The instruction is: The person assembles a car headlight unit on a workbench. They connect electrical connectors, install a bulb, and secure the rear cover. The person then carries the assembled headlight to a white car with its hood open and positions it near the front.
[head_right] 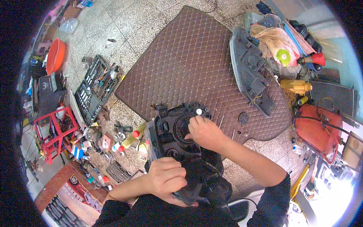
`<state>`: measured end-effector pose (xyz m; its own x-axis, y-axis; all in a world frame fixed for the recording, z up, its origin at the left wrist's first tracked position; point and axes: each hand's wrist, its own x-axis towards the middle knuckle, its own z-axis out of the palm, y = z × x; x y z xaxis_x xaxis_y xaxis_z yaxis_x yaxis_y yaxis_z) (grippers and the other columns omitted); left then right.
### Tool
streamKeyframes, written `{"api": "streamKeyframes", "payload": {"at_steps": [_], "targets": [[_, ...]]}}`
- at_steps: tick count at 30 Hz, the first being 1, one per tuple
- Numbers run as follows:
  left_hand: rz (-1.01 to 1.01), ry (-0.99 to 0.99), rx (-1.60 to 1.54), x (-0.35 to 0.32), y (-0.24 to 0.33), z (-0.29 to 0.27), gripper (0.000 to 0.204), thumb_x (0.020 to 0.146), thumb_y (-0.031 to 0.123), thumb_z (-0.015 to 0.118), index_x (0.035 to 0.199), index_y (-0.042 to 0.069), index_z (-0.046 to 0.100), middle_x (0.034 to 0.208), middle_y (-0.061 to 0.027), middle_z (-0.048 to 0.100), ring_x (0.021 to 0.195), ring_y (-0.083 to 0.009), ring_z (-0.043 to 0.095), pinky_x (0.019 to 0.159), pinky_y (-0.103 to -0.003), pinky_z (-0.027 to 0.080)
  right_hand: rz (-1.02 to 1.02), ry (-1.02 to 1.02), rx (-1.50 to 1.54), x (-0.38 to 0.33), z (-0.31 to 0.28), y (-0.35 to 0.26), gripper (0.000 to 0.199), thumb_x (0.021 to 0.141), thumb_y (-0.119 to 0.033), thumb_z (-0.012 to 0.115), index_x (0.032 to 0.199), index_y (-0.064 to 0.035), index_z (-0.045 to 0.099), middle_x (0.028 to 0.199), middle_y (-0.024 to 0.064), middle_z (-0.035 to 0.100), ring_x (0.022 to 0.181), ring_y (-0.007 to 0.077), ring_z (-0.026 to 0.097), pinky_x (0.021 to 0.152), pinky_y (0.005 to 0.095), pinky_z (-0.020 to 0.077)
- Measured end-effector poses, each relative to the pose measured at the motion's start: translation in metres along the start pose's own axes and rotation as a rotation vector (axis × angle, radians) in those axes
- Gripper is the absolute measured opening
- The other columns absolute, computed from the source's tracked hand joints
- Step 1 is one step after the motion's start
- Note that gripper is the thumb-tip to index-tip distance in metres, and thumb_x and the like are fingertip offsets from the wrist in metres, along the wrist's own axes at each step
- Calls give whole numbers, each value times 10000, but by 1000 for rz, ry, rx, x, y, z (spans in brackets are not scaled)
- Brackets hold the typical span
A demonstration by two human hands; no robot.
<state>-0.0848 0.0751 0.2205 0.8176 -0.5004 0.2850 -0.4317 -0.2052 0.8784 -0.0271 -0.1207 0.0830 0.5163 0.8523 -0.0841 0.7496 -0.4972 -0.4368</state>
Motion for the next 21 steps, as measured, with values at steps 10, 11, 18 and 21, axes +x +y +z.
{"api": "streamKeyframes", "payload": {"at_steps": [10, 11, 18, 21], "targets": [[19, 10, -1, 5, -4, 0, 519, 716, 484, 875, 778, 88, 545, 842, -60, 564, 677, -222, 582, 561, -333, 422, 348, -8, 316, 3, -20, -3, 542, 834, -432, 809, 1052, 27, 622, 1024, 185, 625, 1018, 370, 635, 861, 435, 554], [25, 19, -5, 7, -5, 1, 516, 720, 483, 872, 788, 86, 549, 855, -62, 568, 687, -222, 585, 569, -335, 426, 442, 5, 395, 3, -22, -6, 585, 832, -441, 816, 1100, 38, 613, 1050, 201, 635, 1049, 391, 638, 889, 455, 552], [-13, -39, -13, 13, -2, 10, 493, 741, 478, 850, 826, 81, 571, 916, -69, 590, 751, -229, 614, 623, -341, 452, 599, 13, 452, 1, -22, -19, 628, 816, -341, 841, 1247, 9, 548, 1153, 241, 608, 1118, 412, 621, 943, 474, 539], [7, 0, -3, 14, -3, 13, 488, 743, 477, 844, 842, 78, 581, 927, -71, 596, 779, -231, 625, 640, -342, 466, 604, 35, 492, -5, -21, -20, 583, 786, -290, 856, 1195, 8, 568, 1162, 230, 582, 1100, 415, 616, 939, 471, 536]]}}
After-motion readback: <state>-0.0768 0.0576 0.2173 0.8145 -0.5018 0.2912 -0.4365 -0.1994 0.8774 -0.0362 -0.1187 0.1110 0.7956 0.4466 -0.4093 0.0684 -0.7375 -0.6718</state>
